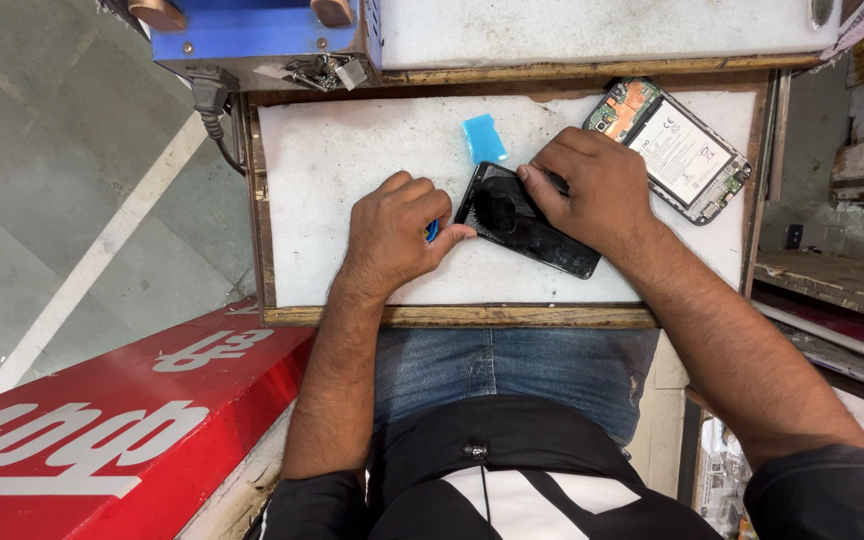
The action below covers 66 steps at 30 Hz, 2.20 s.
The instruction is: The person works on a disassembled smartphone at a repair bench, prying at the phone body, brushing its interior and screen with a brush, then peeling and applying blue adhesive tape over the phone's screen. The phone's back cover with battery lies beside the work area throughout.
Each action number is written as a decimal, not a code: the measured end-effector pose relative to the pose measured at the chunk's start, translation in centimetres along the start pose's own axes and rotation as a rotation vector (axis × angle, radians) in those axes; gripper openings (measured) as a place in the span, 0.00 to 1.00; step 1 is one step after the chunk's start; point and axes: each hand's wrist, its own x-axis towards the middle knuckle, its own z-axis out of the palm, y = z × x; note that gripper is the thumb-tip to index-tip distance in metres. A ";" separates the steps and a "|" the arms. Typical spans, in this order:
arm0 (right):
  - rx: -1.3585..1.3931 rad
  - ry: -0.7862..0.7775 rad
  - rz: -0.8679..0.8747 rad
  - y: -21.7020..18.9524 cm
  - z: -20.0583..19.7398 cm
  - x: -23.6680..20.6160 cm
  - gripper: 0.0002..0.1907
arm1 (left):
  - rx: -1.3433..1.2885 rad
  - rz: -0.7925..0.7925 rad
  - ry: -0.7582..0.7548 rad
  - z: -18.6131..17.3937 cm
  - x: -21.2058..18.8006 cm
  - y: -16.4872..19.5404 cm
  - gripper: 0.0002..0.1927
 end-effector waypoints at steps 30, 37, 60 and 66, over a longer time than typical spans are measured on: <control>0.002 0.013 0.013 -0.1 0.0 0.0 0.11 | -0.014 -0.009 0.001 -0.3 0.2 0.2 0.21; -0.006 0.009 0.002 0.0 -0.1 -0.3 0.06 | -0.051 0.042 0.153 -0.2 0.0 0.4 0.20; 0.433 0.052 0.062 0.6 -0.8 0.1 0.08 | 0.167 -0.128 -0.012 -1.7 -3.5 3.9 0.27; 0.682 -0.016 0.015 1.2 -2.1 -0.1 0.15 | 0.129 -0.081 -0.077 -3.8 -1.1 4.7 0.41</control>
